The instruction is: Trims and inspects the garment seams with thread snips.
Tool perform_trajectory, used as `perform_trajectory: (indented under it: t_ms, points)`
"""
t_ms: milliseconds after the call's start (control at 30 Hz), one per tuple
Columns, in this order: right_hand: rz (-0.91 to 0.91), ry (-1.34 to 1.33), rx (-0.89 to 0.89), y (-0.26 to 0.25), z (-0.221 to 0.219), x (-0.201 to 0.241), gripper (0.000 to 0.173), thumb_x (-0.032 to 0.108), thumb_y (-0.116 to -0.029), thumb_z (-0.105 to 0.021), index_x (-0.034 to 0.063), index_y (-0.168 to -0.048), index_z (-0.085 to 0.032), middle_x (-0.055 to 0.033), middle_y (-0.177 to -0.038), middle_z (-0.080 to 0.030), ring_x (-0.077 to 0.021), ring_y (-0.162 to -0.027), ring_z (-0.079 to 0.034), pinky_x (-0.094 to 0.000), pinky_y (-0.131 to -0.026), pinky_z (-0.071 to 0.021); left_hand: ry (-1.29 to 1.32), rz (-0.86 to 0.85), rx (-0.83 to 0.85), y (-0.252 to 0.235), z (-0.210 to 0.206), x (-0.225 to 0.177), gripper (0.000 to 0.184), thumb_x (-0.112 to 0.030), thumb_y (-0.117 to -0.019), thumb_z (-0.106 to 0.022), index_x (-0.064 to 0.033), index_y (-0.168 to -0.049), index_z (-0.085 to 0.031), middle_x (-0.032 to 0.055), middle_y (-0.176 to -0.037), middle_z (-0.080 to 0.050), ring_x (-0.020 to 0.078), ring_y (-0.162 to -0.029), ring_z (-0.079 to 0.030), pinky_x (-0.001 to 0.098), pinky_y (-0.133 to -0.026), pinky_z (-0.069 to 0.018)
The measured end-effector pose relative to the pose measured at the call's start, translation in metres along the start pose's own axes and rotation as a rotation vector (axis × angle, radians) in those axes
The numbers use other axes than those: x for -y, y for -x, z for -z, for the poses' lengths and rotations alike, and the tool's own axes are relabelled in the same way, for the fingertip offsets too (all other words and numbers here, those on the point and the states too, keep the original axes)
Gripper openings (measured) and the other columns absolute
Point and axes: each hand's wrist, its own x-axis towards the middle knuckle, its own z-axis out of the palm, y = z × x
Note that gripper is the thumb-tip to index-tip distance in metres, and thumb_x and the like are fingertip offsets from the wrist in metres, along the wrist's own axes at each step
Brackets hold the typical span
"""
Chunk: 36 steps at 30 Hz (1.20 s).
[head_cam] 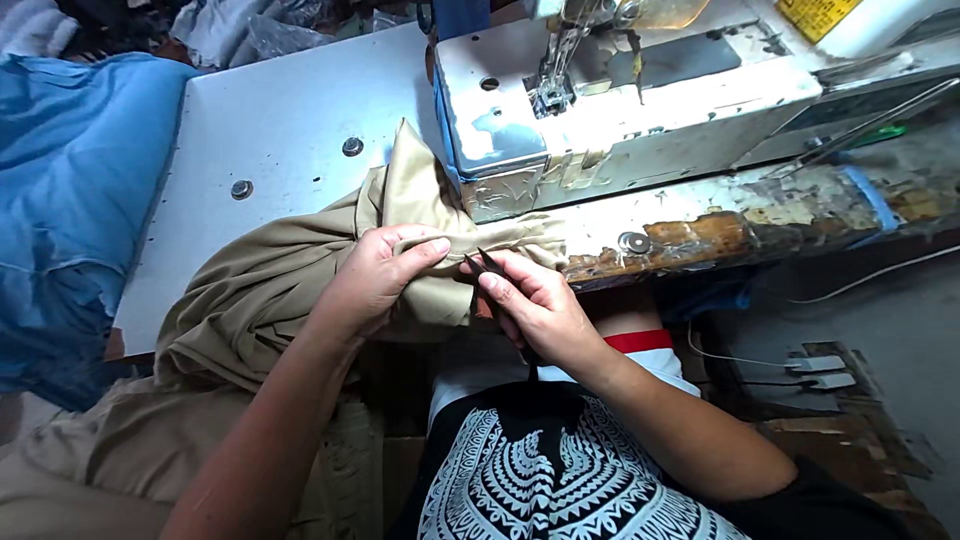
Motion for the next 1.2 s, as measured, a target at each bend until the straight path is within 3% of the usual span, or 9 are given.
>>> perform_trajectory:
  t_ms: [233,433,700,1200]
  points:
    - [-0.004,-0.001,-0.012,0.0,-0.001,-0.0002,0.026,0.017,-0.1075,-0.05,0.0078,-0.123,-0.068,0.0038,-0.068,-0.06,-0.0001,-0.047,-0.049,-0.0149,-0.043,-0.0429,-0.018,-0.003,-0.004,0.0003,-0.0006,-0.001,0.018,-0.004,-0.0995,-0.056,-0.0075,-0.095,-0.073,-0.0011,-0.082,-0.073,0.0036,-0.073,-0.068,0.0205,-0.069,-0.0581]
    - [0.024,-0.071,-0.034,0.0003,-0.0027,0.0003,0.024,0.015,-0.1071,-0.049,0.0068,-0.119,-0.068,0.0037,-0.064,-0.057,-0.0003,-0.046,-0.048,-0.0147,-0.043,-0.0437,-0.015,-0.013,0.019,0.0004,0.0002,-0.0004,0.011,-0.002,-0.095,-0.064,-0.0076,-0.093,-0.073,-0.0024,-0.081,-0.073,0.002,-0.072,-0.068,0.0186,-0.068,-0.0579]
    - [0.105,-0.095,-0.034,0.0014,-0.0033,-0.0043,0.021,0.012,-0.1054,-0.052,0.0038,-0.115,-0.069,0.0047,-0.067,-0.059,0.0017,-0.047,-0.049,-0.0128,-0.045,-0.0437,-0.043,-0.048,0.032,0.0008,-0.0014,-0.0015,0.014,0.0,-0.0964,-0.062,-0.0057,-0.092,-0.074,-0.002,-0.078,-0.074,0.0007,-0.07,-0.068,0.0165,-0.067,-0.0568]
    - [0.097,-0.057,-0.057,0.0029,-0.0033,-0.0046,0.021,0.013,-0.1058,-0.052,0.0047,-0.113,-0.069,0.0046,-0.067,-0.06,0.0014,-0.047,-0.049,-0.0131,-0.045,-0.0438,-0.189,-0.131,0.001,0.0014,-0.0023,-0.0011,0.009,-0.003,-0.0945,-0.067,-0.0077,-0.091,-0.073,-0.0056,-0.08,-0.071,-0.0023,-0.072,-0.065,0.0146,-0.068,-0.0548]
